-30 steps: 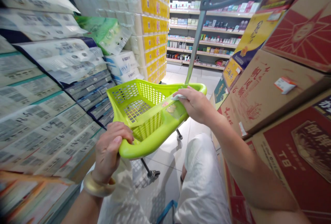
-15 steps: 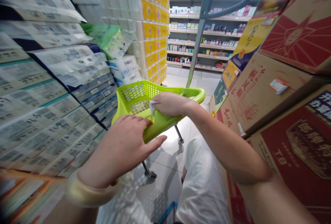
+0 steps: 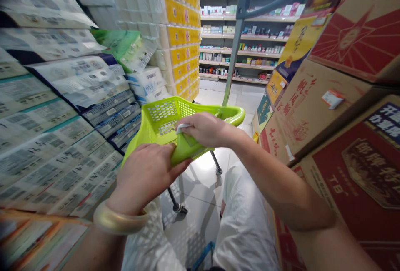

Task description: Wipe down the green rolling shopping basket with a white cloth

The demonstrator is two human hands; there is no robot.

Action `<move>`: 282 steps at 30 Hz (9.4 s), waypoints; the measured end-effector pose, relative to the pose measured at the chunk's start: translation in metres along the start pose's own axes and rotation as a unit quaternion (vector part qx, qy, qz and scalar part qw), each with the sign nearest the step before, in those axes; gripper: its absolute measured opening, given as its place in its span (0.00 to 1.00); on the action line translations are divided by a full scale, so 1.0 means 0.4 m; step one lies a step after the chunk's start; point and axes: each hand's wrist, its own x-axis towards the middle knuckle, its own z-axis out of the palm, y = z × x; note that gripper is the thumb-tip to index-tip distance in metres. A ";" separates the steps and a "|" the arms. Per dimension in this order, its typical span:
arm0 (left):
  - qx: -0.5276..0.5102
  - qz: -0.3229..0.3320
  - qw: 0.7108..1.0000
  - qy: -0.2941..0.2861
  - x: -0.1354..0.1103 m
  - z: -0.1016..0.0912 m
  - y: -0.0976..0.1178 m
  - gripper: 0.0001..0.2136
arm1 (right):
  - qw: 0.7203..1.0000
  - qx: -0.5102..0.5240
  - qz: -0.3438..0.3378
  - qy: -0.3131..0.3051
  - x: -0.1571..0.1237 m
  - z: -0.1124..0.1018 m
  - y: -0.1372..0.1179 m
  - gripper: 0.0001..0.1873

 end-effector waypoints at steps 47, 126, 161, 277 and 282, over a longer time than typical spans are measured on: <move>0.004 -0.008 1.000 0.010 0.005 0.023 -0.084 0.14 | 0.900 -0.071 0.037 0.429 -0.123 0.218 -0.038 0.20; 0.043 -0.027 0.997 -0.064 0.170 0.043 -0.192 0.25 | 0.926 -0.097 0.094 0.354 -0.001 0.148 0.074 0.16; 0.084 0.013 0.994 -0.068 0.305 0.057 -0.268 0.31 | 0.931 -0.138 0.010 0.339 0.058 0.147 0.194 0.19; -0.093 0.002 0.982 0.166 0.112 0.082 -0.259 0.18 | 0.950 -0.018 -0.062 0.305 -0.109 0.159 0.067 0.16; -0.102 0.003 0.982 0.160 0.089 0.074 -0.261 0.18 | 0.940 0.037 0.046 0.337 -0.111 0.167 0.084 0.14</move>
